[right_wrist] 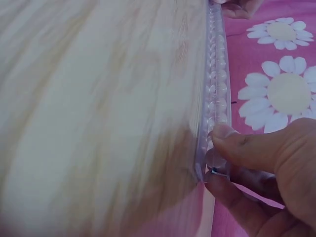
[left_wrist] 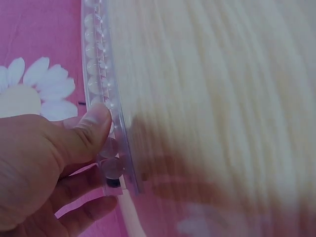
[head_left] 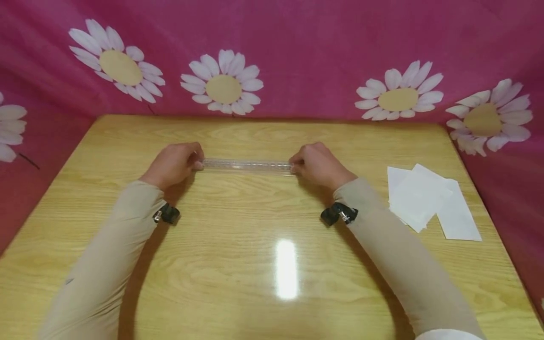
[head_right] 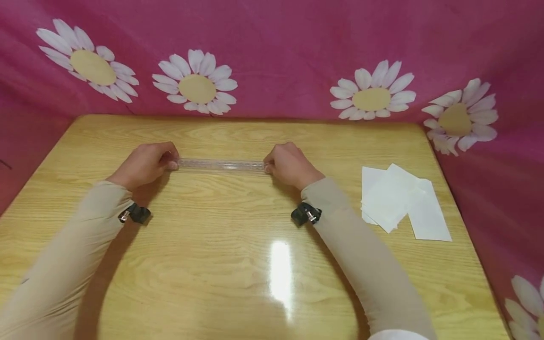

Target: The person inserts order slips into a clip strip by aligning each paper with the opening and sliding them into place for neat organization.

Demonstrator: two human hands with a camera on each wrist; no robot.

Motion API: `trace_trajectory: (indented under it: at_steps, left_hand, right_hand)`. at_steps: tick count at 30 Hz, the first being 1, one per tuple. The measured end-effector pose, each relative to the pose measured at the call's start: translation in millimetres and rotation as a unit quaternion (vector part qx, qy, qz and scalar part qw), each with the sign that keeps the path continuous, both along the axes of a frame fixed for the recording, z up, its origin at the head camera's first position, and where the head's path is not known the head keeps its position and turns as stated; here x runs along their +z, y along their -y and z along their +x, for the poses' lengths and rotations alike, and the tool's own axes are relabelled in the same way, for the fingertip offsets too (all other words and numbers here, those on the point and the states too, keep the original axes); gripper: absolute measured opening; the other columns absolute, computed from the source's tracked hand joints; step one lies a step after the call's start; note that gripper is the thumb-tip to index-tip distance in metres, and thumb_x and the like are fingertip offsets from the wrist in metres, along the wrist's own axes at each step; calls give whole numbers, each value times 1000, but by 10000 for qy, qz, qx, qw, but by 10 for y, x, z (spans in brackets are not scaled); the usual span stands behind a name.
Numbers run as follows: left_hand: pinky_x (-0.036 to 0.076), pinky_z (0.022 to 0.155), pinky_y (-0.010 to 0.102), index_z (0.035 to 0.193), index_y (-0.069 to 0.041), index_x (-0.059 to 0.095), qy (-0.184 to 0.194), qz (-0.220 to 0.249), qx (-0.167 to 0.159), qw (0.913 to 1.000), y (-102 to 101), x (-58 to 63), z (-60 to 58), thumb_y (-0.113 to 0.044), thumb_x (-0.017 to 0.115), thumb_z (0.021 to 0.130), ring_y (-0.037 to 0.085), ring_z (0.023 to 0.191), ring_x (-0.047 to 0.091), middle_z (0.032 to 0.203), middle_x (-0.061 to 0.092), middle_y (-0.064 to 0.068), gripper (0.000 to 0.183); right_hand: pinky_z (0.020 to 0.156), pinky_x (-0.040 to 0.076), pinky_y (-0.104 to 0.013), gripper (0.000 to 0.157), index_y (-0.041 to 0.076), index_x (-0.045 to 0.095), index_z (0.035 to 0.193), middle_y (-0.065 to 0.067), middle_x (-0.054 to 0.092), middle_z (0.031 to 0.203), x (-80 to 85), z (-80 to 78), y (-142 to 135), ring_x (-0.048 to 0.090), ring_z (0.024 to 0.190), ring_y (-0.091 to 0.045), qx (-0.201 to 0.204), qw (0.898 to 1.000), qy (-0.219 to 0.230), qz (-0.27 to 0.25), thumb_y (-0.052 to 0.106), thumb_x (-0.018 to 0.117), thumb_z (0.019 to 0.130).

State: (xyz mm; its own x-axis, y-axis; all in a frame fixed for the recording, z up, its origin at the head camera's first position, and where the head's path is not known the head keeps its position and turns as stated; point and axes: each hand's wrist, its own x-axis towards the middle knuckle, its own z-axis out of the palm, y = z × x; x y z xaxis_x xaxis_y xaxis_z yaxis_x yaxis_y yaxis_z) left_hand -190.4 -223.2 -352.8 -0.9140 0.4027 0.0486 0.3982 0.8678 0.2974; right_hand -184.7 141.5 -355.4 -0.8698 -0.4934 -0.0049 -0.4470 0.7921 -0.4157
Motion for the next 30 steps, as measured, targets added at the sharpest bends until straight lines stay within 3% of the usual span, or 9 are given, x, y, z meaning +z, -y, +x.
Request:
trace_trajectory:
  at_steps: [4, 11, 19, 24, 30]
  left_hand:
    - [54, 88, 54, 98, -5, 66, -87, 96, -165, 9998, -99, -12, -57, -8, 74, 94, 36, 91, 69, 93, 73, 15, 9]
    - [54, 87, 54, 99, -6, 67, 147, 139, -123, 9997, -203, -12, -71, -11, 74, 95, 36, 90, 68, 93, 74, 16, 10]
    - [55, 90, 52, 100, -7, 69, 251, 166, -143, 9994, -340, -65, -44, -14, 76, 94, 34, 96, 71, 99, 76, 15, 11]
    - [56, 92, 51, 102, -9, 72, 271, 256, -192, 9991, -443, -69, -30, -17, 76, 94, 32, 96, 71, 100, 77, 12, 12]
    - [58, 92, 48, 99, -9, 74, 290, 522, -343, 9976, -532, -75, -50, -18, 78, 92, 29, 95, 73, 98, 78, 11, 12]
  right_hand:
    - [93, 59, -42, 26, 7, 78, 119, -12, 79, 116, 18, 26, -108, 74, 99, -24, -173, 9998, -34, 77, 17, 75, 96]
    - [86, 59, -40, 27, 5, 76, 121, -14, 78, 120, -10, 83, -209, 73, 99, -26, -416, 9991, 12, 62, 16, 74, 97]
    - [87, 60, -45, 24, 4, 78, 118, -16, 79, 109, -70, 222, -356, 74, 95, -30, -631, 9978, -199, -99, 13, 74, 96]
    - [87, 59, -44, 25, 7, 77, 120, -16, 77, 105, -83, 288, -456, 70, 92, -28, -1032, 9943, 67, -241, 13, 73, 97]
    - [83, 57, -43, 26, 5, 77, 121, -18, 77, 104, -56, 319, -567, 67, 88, -28, -1108, 9931, 141, -356, 11, 73, 96]
